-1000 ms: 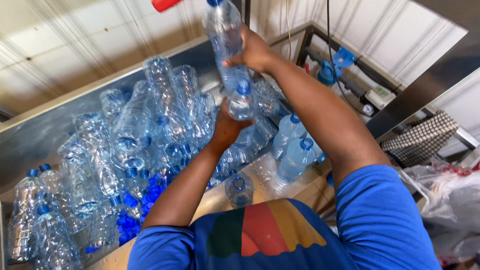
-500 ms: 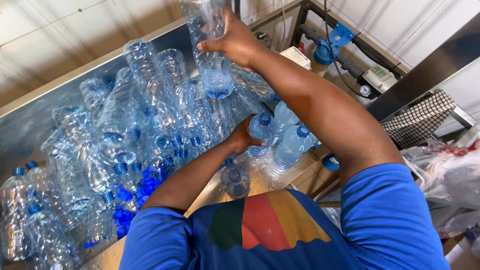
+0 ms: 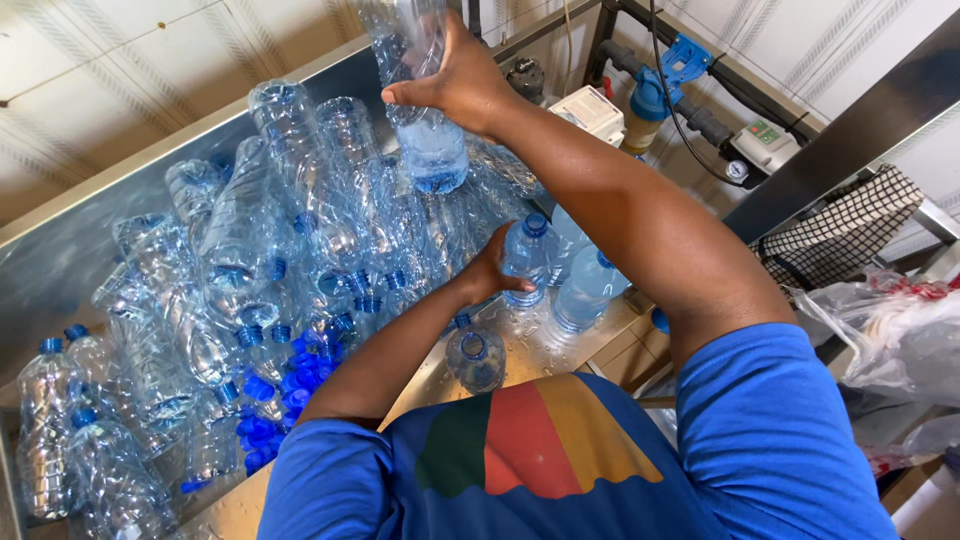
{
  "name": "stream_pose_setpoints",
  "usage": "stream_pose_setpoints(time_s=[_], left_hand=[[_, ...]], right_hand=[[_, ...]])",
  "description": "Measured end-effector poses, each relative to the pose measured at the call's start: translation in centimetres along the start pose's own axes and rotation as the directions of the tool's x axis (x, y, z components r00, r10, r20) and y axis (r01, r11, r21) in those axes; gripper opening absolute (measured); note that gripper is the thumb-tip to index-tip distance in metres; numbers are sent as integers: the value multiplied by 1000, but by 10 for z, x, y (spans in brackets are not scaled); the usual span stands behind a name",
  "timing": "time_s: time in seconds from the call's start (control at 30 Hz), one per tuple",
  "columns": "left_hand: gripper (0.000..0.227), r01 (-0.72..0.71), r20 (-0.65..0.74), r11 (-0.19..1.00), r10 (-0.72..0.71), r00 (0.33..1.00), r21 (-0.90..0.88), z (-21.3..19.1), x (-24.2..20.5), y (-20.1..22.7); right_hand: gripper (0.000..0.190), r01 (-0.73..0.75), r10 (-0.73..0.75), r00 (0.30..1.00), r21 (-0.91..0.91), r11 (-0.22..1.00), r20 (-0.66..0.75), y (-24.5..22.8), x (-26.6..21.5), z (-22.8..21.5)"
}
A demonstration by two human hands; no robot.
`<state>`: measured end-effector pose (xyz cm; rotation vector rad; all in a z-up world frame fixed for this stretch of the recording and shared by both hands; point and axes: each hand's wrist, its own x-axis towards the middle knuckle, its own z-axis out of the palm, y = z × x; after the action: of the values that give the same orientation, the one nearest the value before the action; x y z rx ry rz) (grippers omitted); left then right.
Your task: The person fills clear plastic water bottles with water from a red-handled tap. They hold two bottles at a time under the spout, fill them, and then place them on a metal tray alongside other filled bottles. The person repeats this process continuously throughout the video.
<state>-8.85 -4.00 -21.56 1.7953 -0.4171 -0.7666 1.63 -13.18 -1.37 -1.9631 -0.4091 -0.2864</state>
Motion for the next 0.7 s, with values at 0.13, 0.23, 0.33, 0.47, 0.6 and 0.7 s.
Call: stream_pose_setpoints(time_s=[0.13, 0.23, 0.33, 0.47, 0.6, 0.7], left_hand=[[119, -93, -5, 979, 94, 996, -183, -12, -26, -24], [75, -278, -9, 882, 297, 955, -382, -21, -64, -55], [121, -293, 84, 898, 337, 938, -328, -34, -114, -83], [129, -297, 182, 872, 389, 903, -390, -19, -136, -100], [130, 15, 201, 993, 8, 980, -116, -2, -132, -96], [116, 24, 149, 999, -28, 988, 24, 4, -128, -86]], right_hand=[[111, -14, 14, 1000, -33, 999, -4, 1, -1, -1], [101, 2, -1, 1000, 68, 998, -7, -4, -4, 1], [109, -15, 15, 1000, 31, 999, -10, -4, -4, 1], [108, -4, 3, 1000, -4, 1000, -20, -5, -3, 3], [101, 24, -24, 999, 0, 1000, -47, -12, -4, 5], [118, 12, -12, 998, -1, 1000, -64, -21, -9, 1]])
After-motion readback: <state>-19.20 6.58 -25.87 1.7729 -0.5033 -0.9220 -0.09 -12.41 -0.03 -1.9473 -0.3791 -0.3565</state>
